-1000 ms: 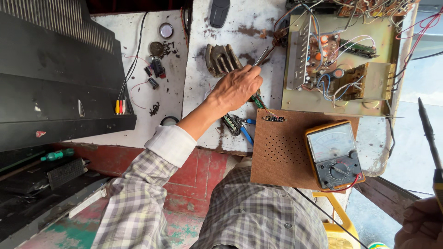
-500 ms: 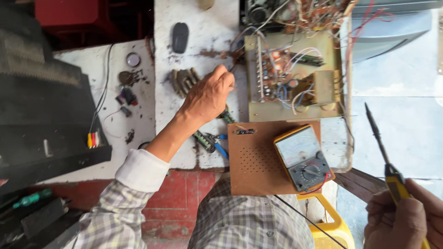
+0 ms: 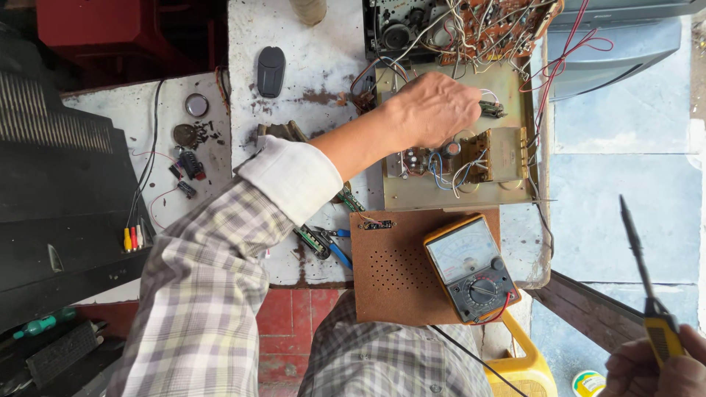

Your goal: The person uses a multimeter to test connections on a disassembled television circuit board. They probe various points on the board and a small component, then remove a small circuit board and continue testing its connections.

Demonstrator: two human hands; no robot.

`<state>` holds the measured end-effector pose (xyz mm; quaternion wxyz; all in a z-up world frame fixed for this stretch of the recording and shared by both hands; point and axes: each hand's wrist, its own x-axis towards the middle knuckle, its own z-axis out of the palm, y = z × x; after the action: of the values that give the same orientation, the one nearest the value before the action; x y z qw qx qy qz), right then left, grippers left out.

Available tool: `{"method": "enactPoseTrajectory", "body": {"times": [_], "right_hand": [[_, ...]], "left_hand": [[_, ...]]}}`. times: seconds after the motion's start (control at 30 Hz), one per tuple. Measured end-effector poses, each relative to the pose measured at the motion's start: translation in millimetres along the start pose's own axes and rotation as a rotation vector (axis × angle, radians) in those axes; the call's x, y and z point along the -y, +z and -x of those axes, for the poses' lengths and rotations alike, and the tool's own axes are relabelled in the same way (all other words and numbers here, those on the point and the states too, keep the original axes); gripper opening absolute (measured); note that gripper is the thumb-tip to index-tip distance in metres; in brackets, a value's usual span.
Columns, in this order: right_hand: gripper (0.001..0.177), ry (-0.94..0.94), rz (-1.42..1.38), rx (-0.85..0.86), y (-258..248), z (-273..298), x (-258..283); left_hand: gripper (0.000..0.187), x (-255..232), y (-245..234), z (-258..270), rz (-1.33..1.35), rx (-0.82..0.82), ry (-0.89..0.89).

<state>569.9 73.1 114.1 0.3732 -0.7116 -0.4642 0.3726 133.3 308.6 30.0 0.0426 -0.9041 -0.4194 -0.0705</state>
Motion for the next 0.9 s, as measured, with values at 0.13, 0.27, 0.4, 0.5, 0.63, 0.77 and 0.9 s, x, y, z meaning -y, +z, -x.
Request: {"method": "enactPoseTrajectory", "body": {"times": [0.13, 0.27, 0.4, 0.5, 0.63, 0.77, 0.9], "right_hand": [[0.055, 0.11, 0.202, -0.001, -14, -10, -7], [0.051, -0.015, 0.051, 0.021, -5, -9, -18], [0.048, -0.044, -0.086, 0.012, 3, -12, -28], [0.047, -0.096, -0.148, 0.02, 5, -13, -27], [0.048, -0.015, 0.002, 0.058, 2, -16, -9], [0.047, -0.047, -0.017, 0.042, 13, -15, 3], [0.048, 0.012, -0.015, 0.039, 15, -20, 9]], "left_hand": [[0.021, 3, 6, -1, 0.043, 0.132, 0.006], [0.005, 5, 7, 6, 0.079, 0.176, -0.018], [0.009, 3, 11, 10, 0.117, 0.233, -0.077], [0.005, 4, 13, 13, 0.228, 0.108, -0.155], [0.009, 2, 11, 13, 0.236, 0.113, -0.157], [0.009, 4, 6, 9, 0.236, 0.126, -0.151], [0.017, 7, 7, 6, 0.285, 0.132, -0.162]]}}
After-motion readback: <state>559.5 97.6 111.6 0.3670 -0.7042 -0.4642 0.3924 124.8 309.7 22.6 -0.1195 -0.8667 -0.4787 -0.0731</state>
